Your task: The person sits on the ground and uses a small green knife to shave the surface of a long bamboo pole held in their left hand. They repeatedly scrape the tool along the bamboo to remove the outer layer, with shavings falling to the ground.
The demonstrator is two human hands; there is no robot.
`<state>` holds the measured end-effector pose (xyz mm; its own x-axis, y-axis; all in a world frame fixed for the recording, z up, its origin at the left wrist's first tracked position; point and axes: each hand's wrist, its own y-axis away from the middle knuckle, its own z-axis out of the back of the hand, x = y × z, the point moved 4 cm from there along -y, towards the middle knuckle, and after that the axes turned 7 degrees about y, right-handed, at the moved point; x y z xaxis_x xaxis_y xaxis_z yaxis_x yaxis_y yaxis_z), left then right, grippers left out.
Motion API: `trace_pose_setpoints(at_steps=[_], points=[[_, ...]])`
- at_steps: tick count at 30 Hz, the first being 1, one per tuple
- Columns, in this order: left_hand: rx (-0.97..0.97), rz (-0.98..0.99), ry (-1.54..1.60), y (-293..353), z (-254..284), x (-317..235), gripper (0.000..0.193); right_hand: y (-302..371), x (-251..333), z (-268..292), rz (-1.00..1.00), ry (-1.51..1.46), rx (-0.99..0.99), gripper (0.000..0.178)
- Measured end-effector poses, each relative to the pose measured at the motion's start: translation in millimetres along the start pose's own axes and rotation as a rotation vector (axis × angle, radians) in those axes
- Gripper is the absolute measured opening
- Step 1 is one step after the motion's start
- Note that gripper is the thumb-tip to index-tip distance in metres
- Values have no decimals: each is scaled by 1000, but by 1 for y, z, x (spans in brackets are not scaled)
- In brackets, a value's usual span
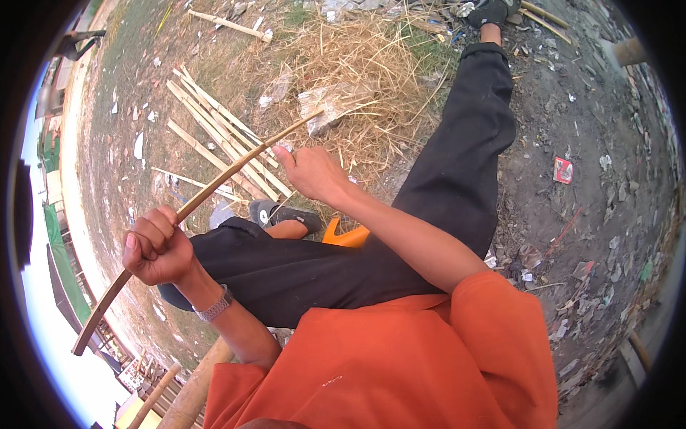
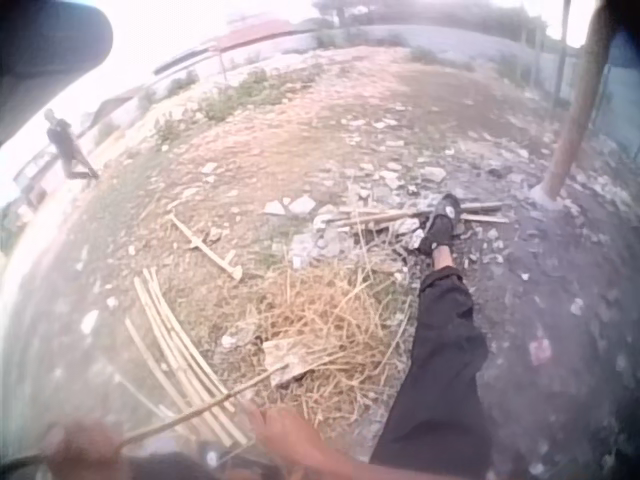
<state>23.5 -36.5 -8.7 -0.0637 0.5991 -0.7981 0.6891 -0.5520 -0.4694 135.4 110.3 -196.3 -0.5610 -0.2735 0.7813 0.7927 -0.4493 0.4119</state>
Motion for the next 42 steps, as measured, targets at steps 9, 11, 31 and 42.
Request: trace_pose_setpoints(at_steps=[9, 11, 31, 42], points=[[182, 22, -48, -13, -13, 2, 35, -14, -28, -2, -47, 156, -86, 69], [191, 3, -78, -16, -16, 0, 34, -7, -18, -6, 2, 197, -58, 68], [-102, 65, -146, -75, -12, 21, 37, -45, -15, -15, -41, -57, -179, 72], [-10, 131, -128, -79, -20, 24, 37, -48, -45, -19, -93, -50, -214, 74]])
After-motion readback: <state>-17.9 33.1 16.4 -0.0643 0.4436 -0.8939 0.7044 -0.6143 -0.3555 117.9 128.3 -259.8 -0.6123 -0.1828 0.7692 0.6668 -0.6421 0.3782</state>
